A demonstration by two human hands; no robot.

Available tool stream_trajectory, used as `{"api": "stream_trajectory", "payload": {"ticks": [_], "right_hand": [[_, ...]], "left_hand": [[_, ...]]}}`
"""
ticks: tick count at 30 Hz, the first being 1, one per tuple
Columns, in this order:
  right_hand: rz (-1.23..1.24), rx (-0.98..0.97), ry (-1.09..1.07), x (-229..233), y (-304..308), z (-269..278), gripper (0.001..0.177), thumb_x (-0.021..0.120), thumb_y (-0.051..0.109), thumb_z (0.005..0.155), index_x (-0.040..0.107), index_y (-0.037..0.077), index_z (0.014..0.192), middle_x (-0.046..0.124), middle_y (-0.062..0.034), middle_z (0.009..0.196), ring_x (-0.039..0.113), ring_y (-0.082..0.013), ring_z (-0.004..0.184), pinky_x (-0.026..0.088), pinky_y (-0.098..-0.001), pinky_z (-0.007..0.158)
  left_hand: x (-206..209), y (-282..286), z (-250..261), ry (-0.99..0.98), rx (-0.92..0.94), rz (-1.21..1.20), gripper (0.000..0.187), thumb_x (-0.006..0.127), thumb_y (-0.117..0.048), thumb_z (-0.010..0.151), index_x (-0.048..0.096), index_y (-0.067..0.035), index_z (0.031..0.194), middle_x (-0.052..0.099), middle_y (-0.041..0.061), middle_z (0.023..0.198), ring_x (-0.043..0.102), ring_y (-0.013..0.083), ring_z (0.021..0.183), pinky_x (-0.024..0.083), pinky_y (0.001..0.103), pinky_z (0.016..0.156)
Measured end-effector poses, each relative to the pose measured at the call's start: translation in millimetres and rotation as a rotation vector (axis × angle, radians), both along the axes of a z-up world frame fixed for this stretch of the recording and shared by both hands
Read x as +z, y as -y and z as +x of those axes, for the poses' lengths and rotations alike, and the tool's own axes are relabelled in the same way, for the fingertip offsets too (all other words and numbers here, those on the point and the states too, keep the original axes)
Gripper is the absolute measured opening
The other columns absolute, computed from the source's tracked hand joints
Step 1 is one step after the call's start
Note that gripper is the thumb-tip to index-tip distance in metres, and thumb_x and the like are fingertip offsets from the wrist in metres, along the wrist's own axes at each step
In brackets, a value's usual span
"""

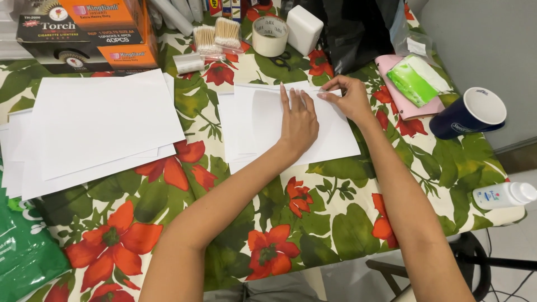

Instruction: Folding individual sheets of white paper into smaller rectangular packets or envelopes on a table.

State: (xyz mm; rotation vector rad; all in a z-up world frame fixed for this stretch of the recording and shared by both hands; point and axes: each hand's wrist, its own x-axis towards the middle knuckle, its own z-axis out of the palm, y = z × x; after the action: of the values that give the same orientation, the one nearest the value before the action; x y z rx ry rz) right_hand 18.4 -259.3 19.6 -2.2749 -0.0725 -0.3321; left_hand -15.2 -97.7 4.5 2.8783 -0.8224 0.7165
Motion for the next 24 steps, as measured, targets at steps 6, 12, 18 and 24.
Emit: {"api": "stream_trajectory", "payload": {"ticks": [6,12,18,24], "right_hand": [[-0.025,0.0,0.011,3,1,-4,0.019,0.077,0.012,0.073,0.07,0.018,0.089,0.066,0.0009,0.072,0.044,-0.0048,0.055,0.036,-0.0173,0.051],[-0.057,-0.005,0.03,1,2,-3,0.019,0.078,0.014,0.073,0.069,0.02,0.088,0.066,0.0031,0.071,0.04,-0.0039,0.051,0.034,-0.0162,0.049],[-0.084,-0.003,0.039,-2,5,1,0.021,0.078,0.012,0.072,0.069,0.019,0.089,0.067,0.0014,0.073,0.049,-0.007,0.055,0.038,-0.018,0.052],[-0.082,0.0,0.025,-1,3,1,0.021,0.077,0.01,0.073,0.069,0.018,0.09,0.067,-0.0014,0.074,0.053,-0.0093,0.06,0.042,-0.0198,0.056]], "left_hand": [[-4,-5,-3,0.043,0.072,0.015,0.049,0.048,-0.025,0.086,0.052,0.016,0.113,0.061,0.034,0.102,0.053,0.042,0.112,0.008,0.067,0.105],[-6,-14,-4,0.03,0.123,0.089,0.05,0.05,-0.033,0.088,0.054,0.011,0.112,0.064,0.03,0.102,0.061,0.0355,0.104,0.001,0.06,0.109],[7,-14,0,-0.045,0.009,0.041,0.062,0.051,-0.04,0.089,0.038,0.001,0.134,0.041,0.029,0.135,0.048,0.0438,0.12,0.007,0.064,0.107],[15,-6,23,-0.316,-0.015,0.034,0.09,0.016,-0.07,0.086,0.014,-0.002,0.145,0.025,0.025,0.147,0.016,0.0332,0.14,-0.01,0.065,0.107]]}}
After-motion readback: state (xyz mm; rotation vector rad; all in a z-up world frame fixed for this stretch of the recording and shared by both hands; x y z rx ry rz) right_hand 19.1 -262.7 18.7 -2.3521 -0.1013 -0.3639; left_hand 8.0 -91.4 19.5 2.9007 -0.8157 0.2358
